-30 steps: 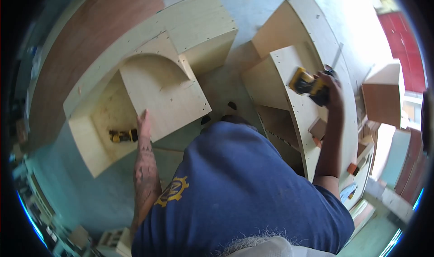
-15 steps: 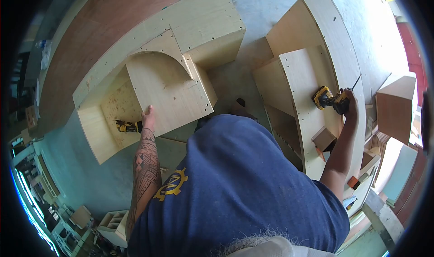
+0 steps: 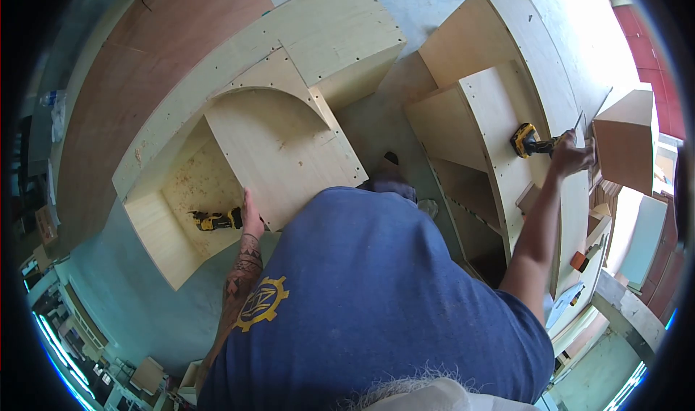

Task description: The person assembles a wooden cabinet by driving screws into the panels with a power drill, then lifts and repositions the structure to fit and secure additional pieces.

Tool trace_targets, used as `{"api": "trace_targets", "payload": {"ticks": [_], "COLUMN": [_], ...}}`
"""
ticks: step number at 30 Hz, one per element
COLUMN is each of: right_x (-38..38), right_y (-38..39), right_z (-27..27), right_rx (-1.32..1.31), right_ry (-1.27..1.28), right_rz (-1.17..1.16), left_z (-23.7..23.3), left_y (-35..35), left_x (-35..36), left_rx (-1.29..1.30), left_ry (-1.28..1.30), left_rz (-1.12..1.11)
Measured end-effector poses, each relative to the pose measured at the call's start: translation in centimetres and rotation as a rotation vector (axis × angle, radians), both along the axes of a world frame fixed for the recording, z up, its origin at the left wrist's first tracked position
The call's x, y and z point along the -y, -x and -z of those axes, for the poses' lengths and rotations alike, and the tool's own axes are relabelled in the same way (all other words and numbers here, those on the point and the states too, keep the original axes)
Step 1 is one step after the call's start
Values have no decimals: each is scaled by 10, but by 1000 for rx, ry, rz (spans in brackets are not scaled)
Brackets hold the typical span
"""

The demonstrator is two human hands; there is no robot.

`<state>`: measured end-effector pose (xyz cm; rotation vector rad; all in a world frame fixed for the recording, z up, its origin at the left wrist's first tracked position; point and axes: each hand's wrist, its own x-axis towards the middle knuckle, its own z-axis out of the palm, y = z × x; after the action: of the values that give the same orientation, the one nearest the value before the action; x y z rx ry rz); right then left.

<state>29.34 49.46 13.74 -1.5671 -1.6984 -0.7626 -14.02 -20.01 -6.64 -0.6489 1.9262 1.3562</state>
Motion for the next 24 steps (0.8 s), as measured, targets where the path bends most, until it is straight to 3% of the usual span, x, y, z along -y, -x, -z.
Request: {"api": "trace_targets", "payload": {"ticks": [1, 3, 4, 6, 7, 9, 11, 13, 14, 16, 17, 19, 20, 22, 23, 24], "right_x": [21, 81, 116, 161, 186, 192, 165, 129, 110, 84, 73, 65, 64, 67, 61, 54], "right_y": [23, 81, 110, 152, 184, 225, 264, 307, 331, 362, 377, 403, 412, 425, 428, 434], "right_z": [10, 37, 52, 108, 97, 130, 161, 175, 180, 180, 179, 165, 170, 187, 198, 207], "right_rx": [-6, 57, 28, -272, -358, -529, -540, -553, -639, -712, -809, -1112, -1093, -1390, -1476, -1460], "right_ry": [6, 93, 339, 917, 1039, 1159, 1180, 1201, 1251, 1309, 1427, 1675, 1699, 1637, 1649, 1676], "right_rz": [-179, -493, -611, -708, -779, -754, -749, -736, -692, -665, -646, -614, -635, -668, -658, -677], "left_z": [9, 13, 13, 16, 16, 9, 7, 7, 11, 11, 11, 15, 26, 44, 41, 38], "left_y": [-1, -14, -23, -47, -57, -74, -89, -100, -107, -118, -116, -106, -101, -96, -97, -95], "left_x": [14, 33, 41, 51, 50, 38, 23, 6, 0, -23, -38, -66, -66, -56, -59, -61], "left_rx": [118, 275, 429, 425, 421, 357, 294, 193, 191, -100, -107, -381, -393, -375, -386, -383], "left_ry": [-185, -225, -267, -327, -388, -413, -432, -437, -442, -423, -424, -340, -332, -544, -534, -538], "left_rz": [-145, -183, -212, -307, -402, -467, -539, -793, -803, -829, -852, -838, -866, -958, -986, -928]}}
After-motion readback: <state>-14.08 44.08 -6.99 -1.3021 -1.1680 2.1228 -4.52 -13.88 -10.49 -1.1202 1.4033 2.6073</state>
